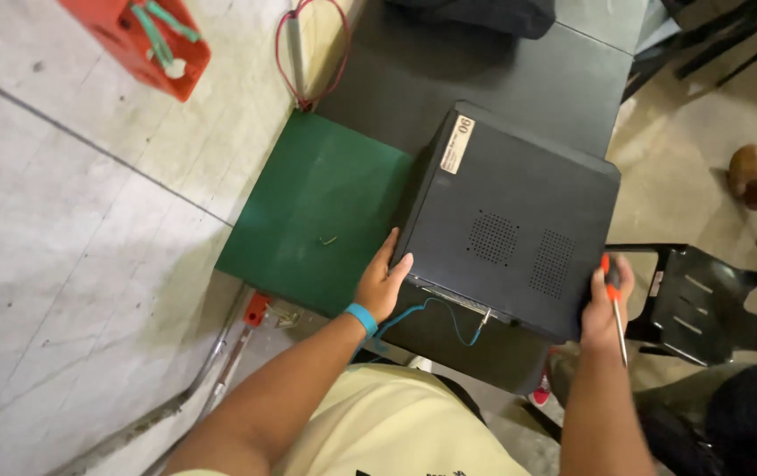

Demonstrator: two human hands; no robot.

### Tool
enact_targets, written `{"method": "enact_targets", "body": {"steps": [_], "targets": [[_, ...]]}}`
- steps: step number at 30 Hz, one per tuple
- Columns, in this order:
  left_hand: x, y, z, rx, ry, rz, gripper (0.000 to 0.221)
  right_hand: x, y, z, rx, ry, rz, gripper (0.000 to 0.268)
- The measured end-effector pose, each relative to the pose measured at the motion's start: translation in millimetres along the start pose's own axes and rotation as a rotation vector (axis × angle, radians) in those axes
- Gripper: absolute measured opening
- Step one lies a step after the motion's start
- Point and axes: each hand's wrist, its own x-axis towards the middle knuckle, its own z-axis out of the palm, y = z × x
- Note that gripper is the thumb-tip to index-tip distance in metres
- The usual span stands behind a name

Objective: The person puts on an anti-static wrist strap, removes the side panel of a desktop computer case using a screwdriver, and begins inspecting the internal components.

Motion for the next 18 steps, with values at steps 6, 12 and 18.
{"method": "enact_targets", "body": {"steps": [6,12,18], "targets": [[6,9,-22,0.156,-0.170,-0.009,0.085,-87,15,9,0.799,-0.054,0.221,0.046],[8,0,-21,0.058,-0.159,-0.082,0.081,-146,35,23,0.964,0.047,0.392,0.035],[8,-25,-9,-0.014,-0.108,-0.045,0.081,-184,54,60,0.708,0.539,0.414,0.027]]}}
